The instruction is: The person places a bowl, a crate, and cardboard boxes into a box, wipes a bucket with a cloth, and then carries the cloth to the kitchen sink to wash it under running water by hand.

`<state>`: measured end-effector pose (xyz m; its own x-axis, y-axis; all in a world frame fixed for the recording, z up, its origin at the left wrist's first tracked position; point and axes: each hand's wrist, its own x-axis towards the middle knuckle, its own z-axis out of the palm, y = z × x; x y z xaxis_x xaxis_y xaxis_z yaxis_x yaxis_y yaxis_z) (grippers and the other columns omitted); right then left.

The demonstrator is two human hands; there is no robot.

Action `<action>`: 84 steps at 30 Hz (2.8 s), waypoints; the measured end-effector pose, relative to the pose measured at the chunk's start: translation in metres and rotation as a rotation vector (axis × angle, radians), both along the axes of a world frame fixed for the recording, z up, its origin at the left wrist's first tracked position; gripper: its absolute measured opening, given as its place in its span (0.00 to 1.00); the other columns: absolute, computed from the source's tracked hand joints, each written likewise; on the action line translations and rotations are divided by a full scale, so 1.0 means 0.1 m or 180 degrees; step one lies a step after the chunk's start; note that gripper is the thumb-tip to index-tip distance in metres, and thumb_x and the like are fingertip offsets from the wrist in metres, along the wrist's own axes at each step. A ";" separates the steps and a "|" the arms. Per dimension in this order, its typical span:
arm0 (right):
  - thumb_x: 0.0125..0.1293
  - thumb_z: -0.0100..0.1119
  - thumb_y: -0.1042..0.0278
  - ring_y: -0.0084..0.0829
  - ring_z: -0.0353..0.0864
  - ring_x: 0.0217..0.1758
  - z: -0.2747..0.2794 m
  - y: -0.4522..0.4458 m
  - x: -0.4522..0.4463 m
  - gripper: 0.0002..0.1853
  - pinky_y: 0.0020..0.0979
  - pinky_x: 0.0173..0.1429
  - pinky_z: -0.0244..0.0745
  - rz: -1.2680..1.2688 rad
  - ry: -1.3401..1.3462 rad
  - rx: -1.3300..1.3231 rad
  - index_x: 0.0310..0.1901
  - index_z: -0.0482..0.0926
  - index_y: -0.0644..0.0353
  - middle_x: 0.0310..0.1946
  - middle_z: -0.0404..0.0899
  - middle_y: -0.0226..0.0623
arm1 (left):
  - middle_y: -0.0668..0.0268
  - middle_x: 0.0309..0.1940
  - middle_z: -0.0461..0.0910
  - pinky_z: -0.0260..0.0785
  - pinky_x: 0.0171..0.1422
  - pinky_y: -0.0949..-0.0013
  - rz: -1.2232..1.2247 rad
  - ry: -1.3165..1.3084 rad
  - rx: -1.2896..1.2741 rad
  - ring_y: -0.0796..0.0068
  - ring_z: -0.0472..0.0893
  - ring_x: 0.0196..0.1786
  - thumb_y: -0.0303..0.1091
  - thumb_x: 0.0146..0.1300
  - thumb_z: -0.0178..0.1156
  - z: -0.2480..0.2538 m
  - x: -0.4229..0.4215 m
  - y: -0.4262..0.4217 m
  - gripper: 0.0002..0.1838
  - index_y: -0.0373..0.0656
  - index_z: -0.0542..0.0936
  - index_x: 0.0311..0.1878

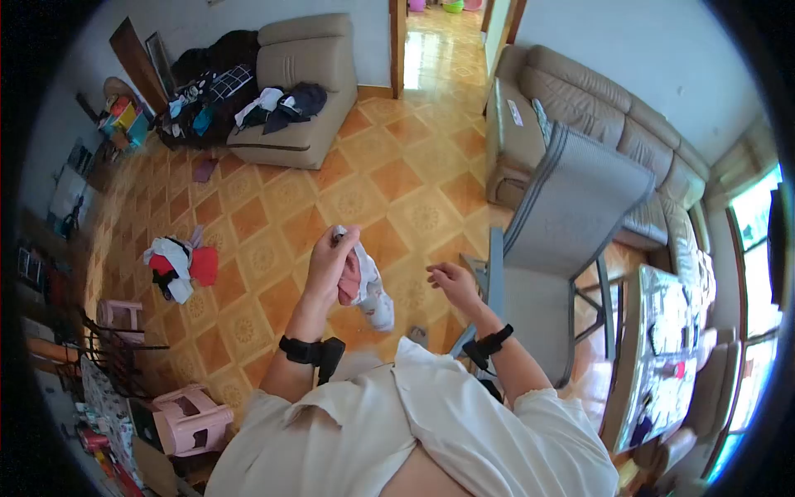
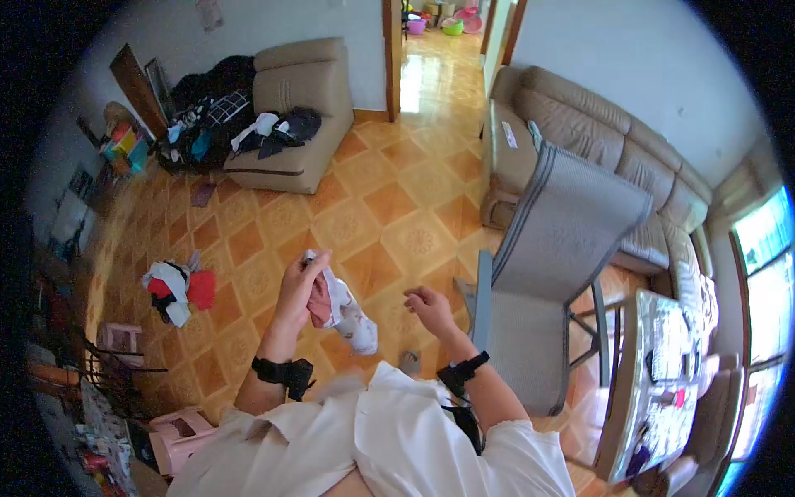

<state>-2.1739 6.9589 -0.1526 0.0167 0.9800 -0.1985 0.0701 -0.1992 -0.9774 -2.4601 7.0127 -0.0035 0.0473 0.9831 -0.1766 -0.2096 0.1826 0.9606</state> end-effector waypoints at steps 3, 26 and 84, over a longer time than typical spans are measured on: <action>0.77 0.56 0.67 0.25 0.86 0.39 0.24 1.03 0.01 0.14 0.28 0.47 0.82 0.0398 0.0217 0.0033 0.53 0.83 0.68 0.38 0.87 0.37 | 0.79 0.30 0.73 0.63 0.35 0.79 0.0158 -0.0043 -0.0004 0.90 0.70 0.31 0.39 0.71 0.66 0.16 0.26 0.72 0.09 0.43 0.82 0.44; 0.74 0.58 0.62 0.20 0.82 0.42 0.50 8.45 2.24 0.19 0.25 0.50 0.76 -0.0316 0.0451 -0.0973 0.61 0.80 0.61 0.45 0.86 0.32 | 0.74 0.27 0.77 0.65 0.31 0.76 -0.1077 0.0237 0.0219 0.86 0.73 0.27 0.40 0.72 0.64 -0.25 3.13 8.86 0.11 0.41 0.82 0.44; 0.74 0.62 0.60 0.13 0.73 0.33 0.93 21.87 5.29 0.14 0.17 0.35 0.68 0.1102 0.0825 -0.0485 0.58 0.78 0.42 0.42 0.79 0.21 | 0.47 0.67 0.77 0.62 0.75 0.59 0.4568 0.1322 0.0673 0.58 0.74 0.71 0.57 0.81 0.42 0.52 2.08 20.14 0.32 0.40 0.76 0.69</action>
